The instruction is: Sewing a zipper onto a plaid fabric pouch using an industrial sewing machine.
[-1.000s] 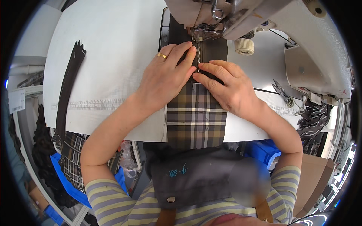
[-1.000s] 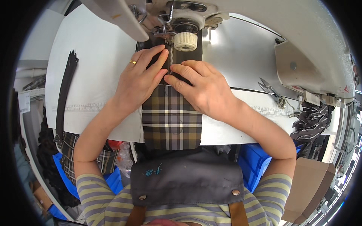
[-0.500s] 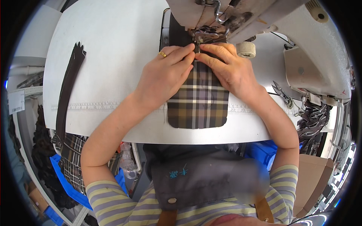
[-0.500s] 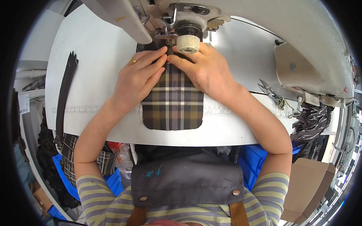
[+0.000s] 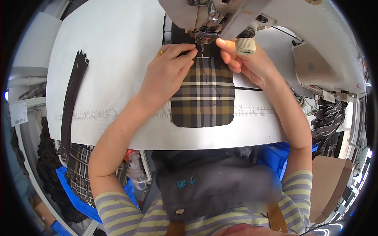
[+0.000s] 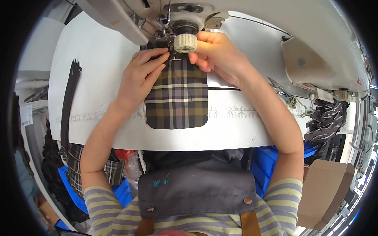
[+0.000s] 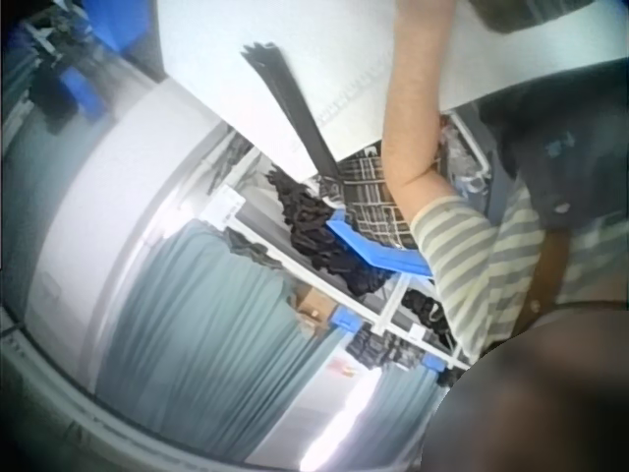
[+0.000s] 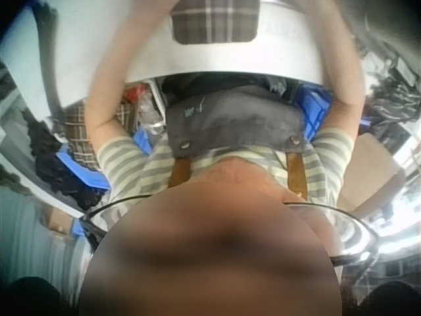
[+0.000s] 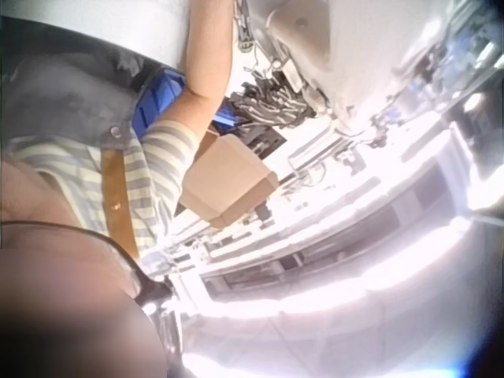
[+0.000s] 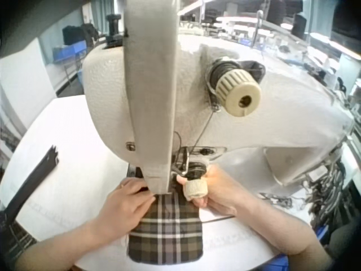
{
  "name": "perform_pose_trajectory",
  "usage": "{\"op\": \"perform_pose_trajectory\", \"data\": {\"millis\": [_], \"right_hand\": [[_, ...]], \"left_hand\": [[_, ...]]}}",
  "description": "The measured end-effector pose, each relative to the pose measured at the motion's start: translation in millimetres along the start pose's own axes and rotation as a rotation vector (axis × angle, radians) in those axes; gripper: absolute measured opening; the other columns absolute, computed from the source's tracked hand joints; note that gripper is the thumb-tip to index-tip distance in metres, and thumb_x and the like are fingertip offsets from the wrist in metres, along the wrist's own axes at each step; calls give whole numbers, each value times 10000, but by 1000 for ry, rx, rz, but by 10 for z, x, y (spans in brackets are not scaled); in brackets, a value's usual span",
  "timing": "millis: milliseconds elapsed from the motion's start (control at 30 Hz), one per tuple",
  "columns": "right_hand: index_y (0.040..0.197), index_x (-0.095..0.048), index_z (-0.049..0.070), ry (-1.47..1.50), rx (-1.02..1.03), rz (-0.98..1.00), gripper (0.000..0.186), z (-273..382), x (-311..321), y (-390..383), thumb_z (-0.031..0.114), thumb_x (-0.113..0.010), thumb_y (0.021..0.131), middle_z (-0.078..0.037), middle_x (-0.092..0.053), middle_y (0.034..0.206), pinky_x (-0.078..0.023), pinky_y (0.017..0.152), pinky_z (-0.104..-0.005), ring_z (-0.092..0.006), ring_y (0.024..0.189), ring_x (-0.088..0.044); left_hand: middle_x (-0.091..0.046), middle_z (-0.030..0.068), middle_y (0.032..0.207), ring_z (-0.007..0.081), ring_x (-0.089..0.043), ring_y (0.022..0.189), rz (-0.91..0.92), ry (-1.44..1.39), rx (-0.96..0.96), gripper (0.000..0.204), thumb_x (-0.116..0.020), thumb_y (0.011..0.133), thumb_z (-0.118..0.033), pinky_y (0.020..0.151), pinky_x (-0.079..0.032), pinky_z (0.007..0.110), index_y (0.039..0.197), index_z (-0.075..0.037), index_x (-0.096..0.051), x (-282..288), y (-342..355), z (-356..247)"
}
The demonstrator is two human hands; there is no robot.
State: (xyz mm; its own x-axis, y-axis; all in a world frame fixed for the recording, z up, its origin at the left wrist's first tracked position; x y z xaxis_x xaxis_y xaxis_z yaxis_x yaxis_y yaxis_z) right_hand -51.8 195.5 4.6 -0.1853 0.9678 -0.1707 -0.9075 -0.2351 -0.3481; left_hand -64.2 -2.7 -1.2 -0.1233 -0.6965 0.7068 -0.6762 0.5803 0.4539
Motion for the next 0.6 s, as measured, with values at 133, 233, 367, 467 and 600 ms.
{"op": "perform_pose_trajectory", "data": {"millis": [133, 233, 367, 467, 600], "right_hand": [[852, -665, 35, -430, 300, -187, 167, -16, 48, -66, 170, -600, 926, -9, -590, 666, -426, 497, -245, -74, 532, -509], [816, -671, 29, -889, 748, -301, 149, 27, -171, -109, 165, -643, 869, -79, -579, 644, -475, 538, -347, -216, 558, -589], [789, -627, 37, -1333, 1038, -282, 124, 28, -368, -55, 154, -652, 824, -100, -591, 649, -501, 534, -381, -288, 601, -623], [771, -604, 52, -1485, 1093, -281, 127, -28, -384, 0, 161, -655, 813, -83, -589, 634, -504, 508, -371, -263, 586, -626], [747, -606, 58, -1483, 1153, -320, 124, -100, -403, 80, 154, -646, 816, -79, -583, 603, -500, 499, -365, -262, 565, -625]], "left_hand": [[-656, 80, 1130, 269, -604, 1023, 60, -57, 58, 260, -643, 852, -64, 900, -478, 355, 1107, -35, -681, 63, 64, 47], [-668, 85, 1085, 276, -629, 979, 58, 82, -91, 247, -640, 849, -59, 859, -501, 353, 1090, -33, -683, 90, 113, 0], [-652, 62, 999, 255, -629, 881, 26, 173, -221, 144, -656, 813, -70, 749, -534, 354, 944, -13, -670, 44, 168, -29], [-649, 64, 928, 242, -633, 843, -17, 275, -292, 116, -668, 796, -74, 705, -540, 347, 902, -27, -659, 23, 183, -23], [-663, 72, 943, 259, -646, 832, -26, 135, -199, 160, -683, 787, -94, 722, -539, 353, 934, -30, -676, 56, 228, 84]]}}
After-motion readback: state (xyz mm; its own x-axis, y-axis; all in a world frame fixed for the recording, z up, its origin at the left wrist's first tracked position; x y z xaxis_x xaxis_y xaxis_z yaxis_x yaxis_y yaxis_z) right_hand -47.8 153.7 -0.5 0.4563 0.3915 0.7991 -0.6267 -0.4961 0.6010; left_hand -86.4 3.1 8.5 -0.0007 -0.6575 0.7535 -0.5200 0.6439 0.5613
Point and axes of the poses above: each hand's wrist, its own y-axis towards the middle knuckle, its own x-axis out of the back of the hand, z = x × y, the point moved 4 cm from there along y, towards the middle knuckle
